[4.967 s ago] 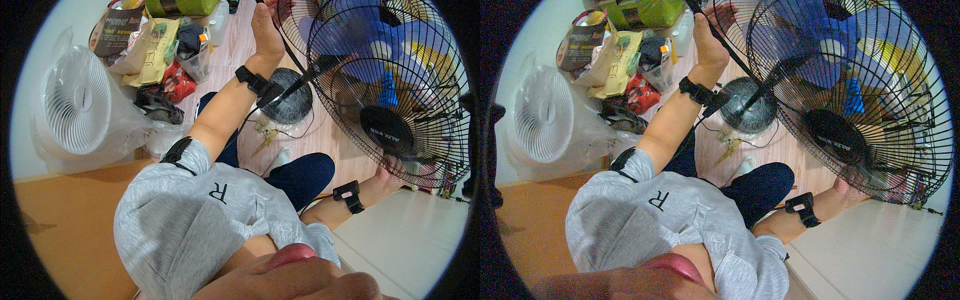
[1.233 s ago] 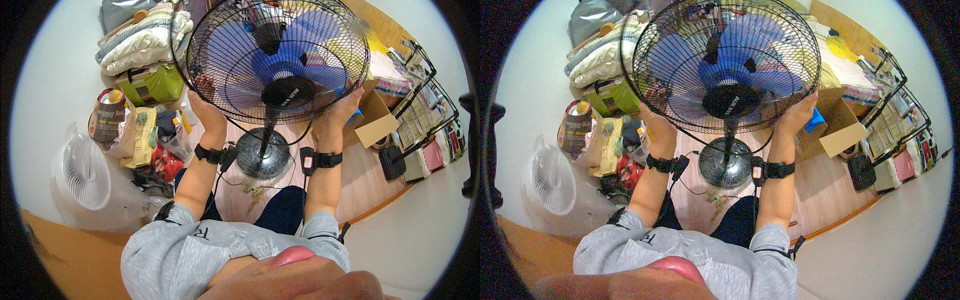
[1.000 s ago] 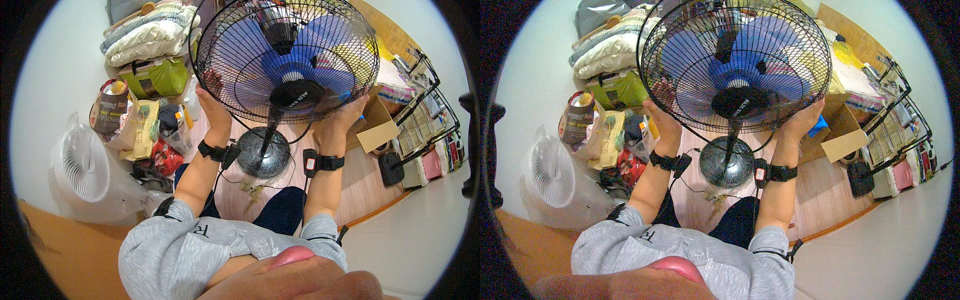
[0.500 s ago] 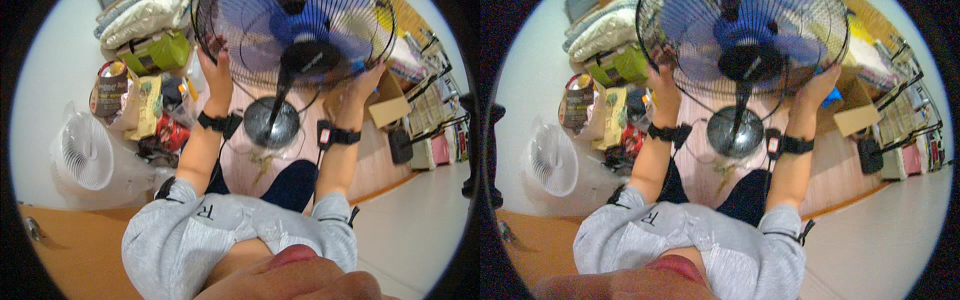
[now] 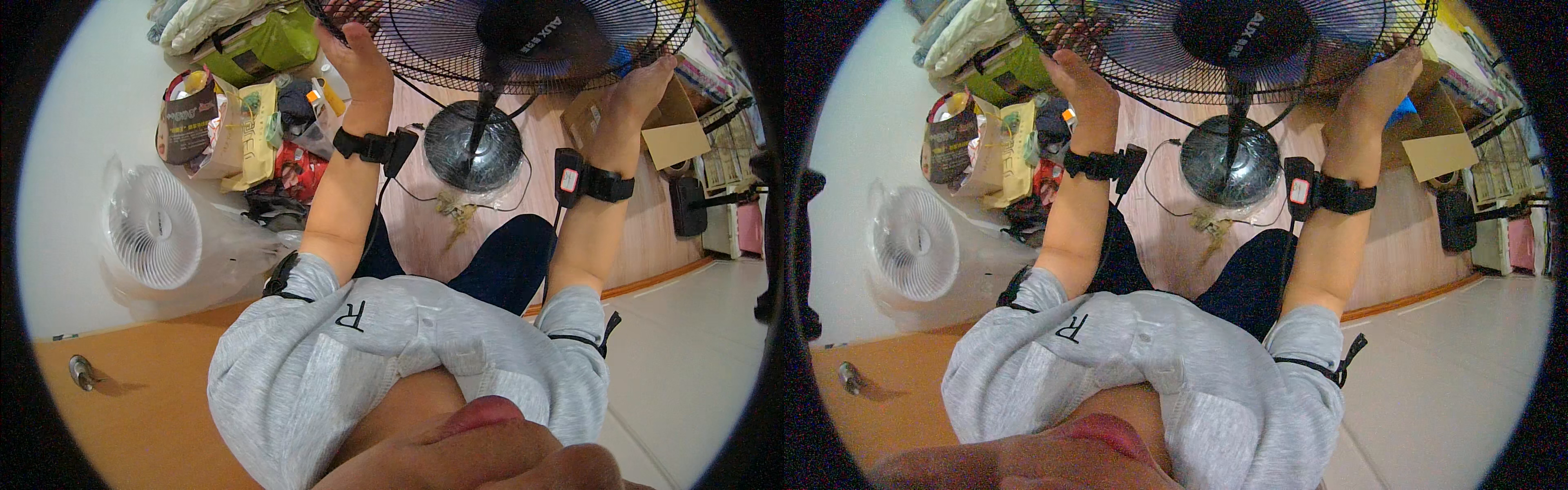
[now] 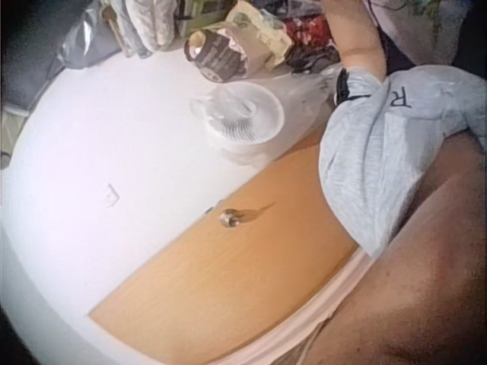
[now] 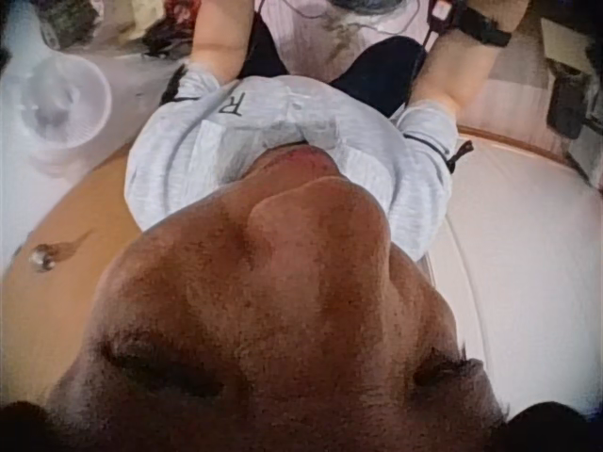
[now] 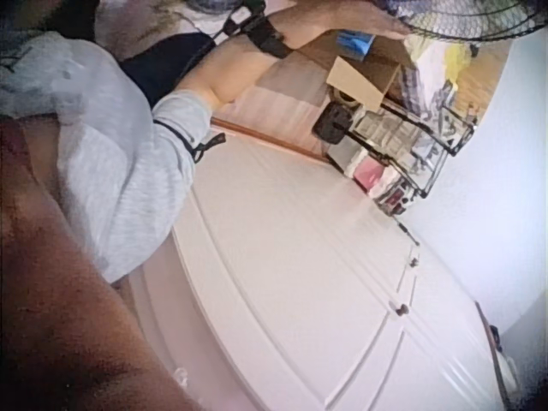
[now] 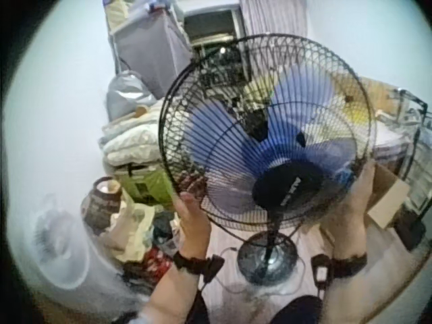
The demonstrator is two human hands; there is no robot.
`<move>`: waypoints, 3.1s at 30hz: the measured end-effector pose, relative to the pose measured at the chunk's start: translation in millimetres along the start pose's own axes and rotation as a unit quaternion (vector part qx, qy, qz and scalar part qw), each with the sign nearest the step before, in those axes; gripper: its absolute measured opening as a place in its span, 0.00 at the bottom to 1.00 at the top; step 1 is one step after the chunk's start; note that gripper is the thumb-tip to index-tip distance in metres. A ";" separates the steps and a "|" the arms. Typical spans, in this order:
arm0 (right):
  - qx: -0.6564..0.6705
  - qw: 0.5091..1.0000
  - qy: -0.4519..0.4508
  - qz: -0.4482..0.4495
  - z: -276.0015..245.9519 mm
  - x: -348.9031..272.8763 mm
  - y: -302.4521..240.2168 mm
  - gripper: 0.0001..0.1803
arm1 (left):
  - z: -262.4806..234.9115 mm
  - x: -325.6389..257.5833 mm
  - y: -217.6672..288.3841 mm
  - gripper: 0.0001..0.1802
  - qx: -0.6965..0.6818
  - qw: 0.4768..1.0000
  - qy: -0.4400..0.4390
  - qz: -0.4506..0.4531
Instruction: The person assembles a table fan by attaching the blue fan blades to the motor hub, securing them with a nut, and then snapping the front and rear wire cages together to enclose the blades. The person handles the fan base, blades, nut, and cages by hand.
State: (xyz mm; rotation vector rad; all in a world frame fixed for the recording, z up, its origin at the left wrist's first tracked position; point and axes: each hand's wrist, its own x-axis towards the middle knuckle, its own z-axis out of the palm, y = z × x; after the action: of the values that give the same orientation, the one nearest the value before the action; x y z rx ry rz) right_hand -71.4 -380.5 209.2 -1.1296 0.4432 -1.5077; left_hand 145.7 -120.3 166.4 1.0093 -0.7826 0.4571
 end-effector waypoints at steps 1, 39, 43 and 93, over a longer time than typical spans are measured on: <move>-0.012 1.000 0.017 -0.023 5.0 -1.8 -3.7 0.32 | -1.3 0.2 -3.3 0.57 0.016 1.000 0.011 0.002; 0.374 0.879 0.060 0.290 -60.9 -136.2 203.9 0.14 | -46.3 12.4 -54.4 0.53 0.043 0.991 0.063 -0.112; 0.344 0.911 0.022 0.225 -53.4 -109.7 165.5 0.19 | -43.7 10.8 -46.0 0.56 0.077 0.987 0.083 -0.114; 0.390 0.898 -0.027 0.201 -2.7 -20.5 169.1 0.20 | -36.0 15.8 -35.7 0.59 0.005 0.996 0.054 -0.075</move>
State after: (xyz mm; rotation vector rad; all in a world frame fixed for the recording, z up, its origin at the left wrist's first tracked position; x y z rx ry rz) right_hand 16.7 -410.9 66.5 -0.4029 0.0010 -1.1092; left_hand 192.9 -105.7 147.0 1.0362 -0.6039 0.3828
